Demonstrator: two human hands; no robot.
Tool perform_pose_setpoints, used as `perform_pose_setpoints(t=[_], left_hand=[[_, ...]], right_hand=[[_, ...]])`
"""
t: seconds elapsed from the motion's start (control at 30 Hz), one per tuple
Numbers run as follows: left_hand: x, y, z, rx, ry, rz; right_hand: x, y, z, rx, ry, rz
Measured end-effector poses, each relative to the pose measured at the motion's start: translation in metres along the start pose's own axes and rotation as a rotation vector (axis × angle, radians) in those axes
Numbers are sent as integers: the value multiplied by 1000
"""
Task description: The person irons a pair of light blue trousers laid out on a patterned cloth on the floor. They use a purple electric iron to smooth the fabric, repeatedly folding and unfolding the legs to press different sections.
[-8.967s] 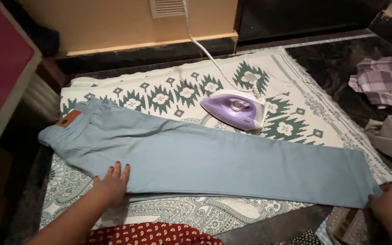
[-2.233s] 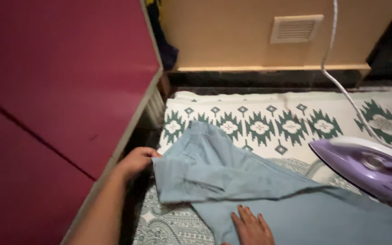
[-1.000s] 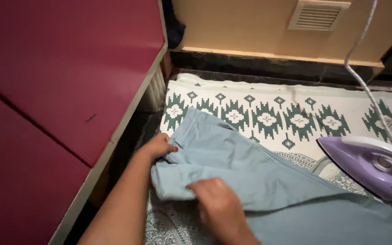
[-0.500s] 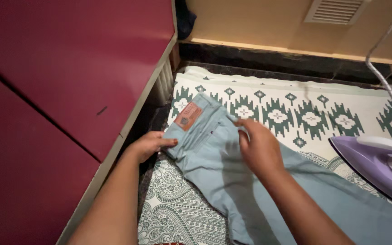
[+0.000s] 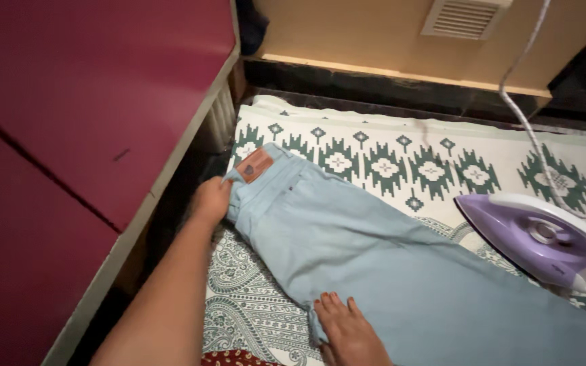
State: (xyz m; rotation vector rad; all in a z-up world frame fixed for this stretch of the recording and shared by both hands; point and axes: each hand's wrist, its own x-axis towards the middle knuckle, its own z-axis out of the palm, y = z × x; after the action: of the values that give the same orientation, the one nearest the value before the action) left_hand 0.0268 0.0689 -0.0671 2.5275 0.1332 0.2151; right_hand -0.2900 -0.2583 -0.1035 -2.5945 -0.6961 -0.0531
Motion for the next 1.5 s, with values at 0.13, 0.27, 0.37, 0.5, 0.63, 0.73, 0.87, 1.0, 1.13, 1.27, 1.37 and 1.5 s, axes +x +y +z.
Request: perform_pose_setpoints(t=[0.13,0.27,0.37,0.5,0.63,0.73,0.87,1.0,1.13,1.27,1.37,1.5], left_hand=[[-1,-2,9,-24,125,-116],[-12,23,9,-115,252,-84],[-31,72,-6,-17,328,44],[-53,139,-22,201,127,36],[-71,151,-29,436,-39,51],[-68,140,-24,381,-47,156],[-46,121,-6,272,75,193],[-52,116,3,249,94,233],[-61,121,-4,254,57,288],[-54,108,0,185,165,212],[-42,99,-5,240,122,86],[-41,98,-7,226,60,-34]], right_hand=[[-2,4,10,-30,15,-49],[-5,1,17,-83,-19,-43],[-4,0,23,-149,85,-101],[-9,-3,20,-138,98,-105],[-8,-9,9,-139,130,-110],[-9,-19,1,-142,95,-65],[-10,-26,-10,-149,77,-39],[-7,-35,-23,-107,74,-25],[-2,-29,-49,143,49,1],[-3,35,-106,-477,331,-121],[1,124,-191,-487,569,256],[-24,209,-267,-833,208,649]])
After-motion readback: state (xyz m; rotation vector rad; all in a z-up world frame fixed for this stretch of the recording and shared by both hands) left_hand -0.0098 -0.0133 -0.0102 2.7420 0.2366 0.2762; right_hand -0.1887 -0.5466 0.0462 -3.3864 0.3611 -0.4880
